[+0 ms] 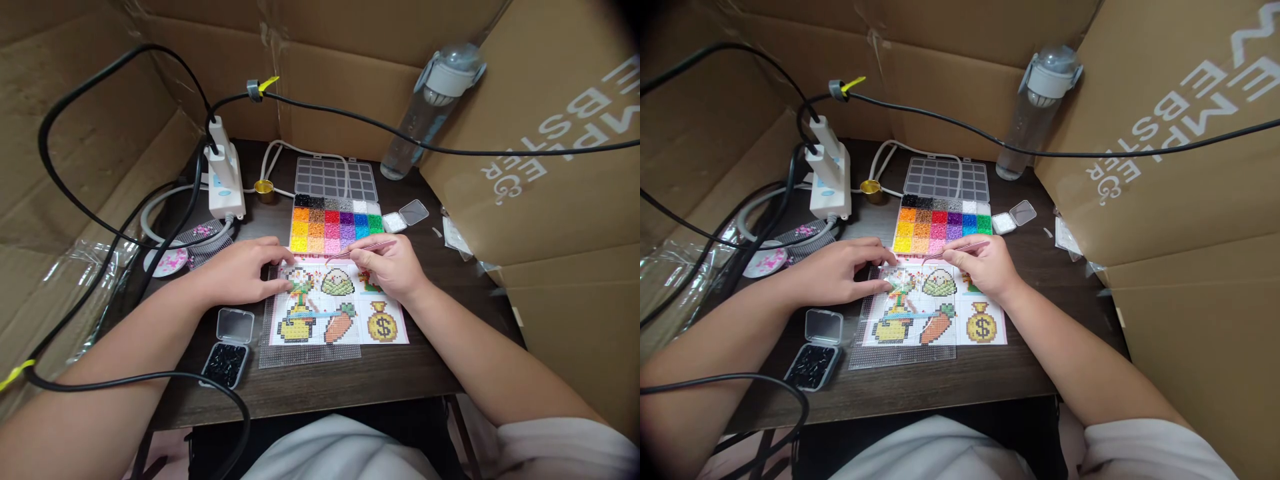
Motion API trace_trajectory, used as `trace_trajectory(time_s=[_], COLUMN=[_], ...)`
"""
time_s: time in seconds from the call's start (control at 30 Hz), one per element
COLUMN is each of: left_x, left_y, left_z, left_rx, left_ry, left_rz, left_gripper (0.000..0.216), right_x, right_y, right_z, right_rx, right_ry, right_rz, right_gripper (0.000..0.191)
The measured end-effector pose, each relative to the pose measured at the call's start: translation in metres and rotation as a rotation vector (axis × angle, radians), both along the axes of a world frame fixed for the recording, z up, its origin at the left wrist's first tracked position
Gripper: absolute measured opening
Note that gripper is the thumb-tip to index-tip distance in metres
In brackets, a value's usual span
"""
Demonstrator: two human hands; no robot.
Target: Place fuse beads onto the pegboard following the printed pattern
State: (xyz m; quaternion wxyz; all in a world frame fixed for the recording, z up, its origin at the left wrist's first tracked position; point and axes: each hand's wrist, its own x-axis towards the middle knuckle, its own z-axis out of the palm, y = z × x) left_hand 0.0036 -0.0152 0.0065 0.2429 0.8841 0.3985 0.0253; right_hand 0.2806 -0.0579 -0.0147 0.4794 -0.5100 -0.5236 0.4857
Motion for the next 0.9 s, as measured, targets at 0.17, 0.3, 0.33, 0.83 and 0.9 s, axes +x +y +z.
trace_trajectory(time_s=[0.17,0.3,0.33,0.83,0.9], left_x=[-0.0004,-0.0004,-0.0005,0.0001,0.0002], left_y=[0.0002,0.0001,0.0001,0.0004,0.0003], left_z=[-0.0006,-0.0001,-0.0001,-0.0002,0.0003], left_rx=[-0.004,-0.001,0.000,0.003,0.004], left_ry=[0.006,0.002,0.000,-0.003,0.002], left_rz=[-0.003,-0.008,-0.010,-0.009,-0.008], left_gripper=[0.048,0.046,0.046,0.046,0.046], right_x=[-0.0004,-0.0002,-0.0001,-0.0004,-0.0001], right_y=[0.0008,0.0007,0.0006,-0.0003,-0.0002], right_z=[-0.0012,-0.0013,-0.0014,-0.0006,-0.0005], right_rx=[-0.003,0.010,0.014,-0.013,-0.007], right_ry=[0.007,0.005,0.004,-0.004,-0.005], right_rz=[-0.006,-0.001,0.002,0.004,0.005], right_gripper=[0.018,0.015,0.015,0.018,0.017])
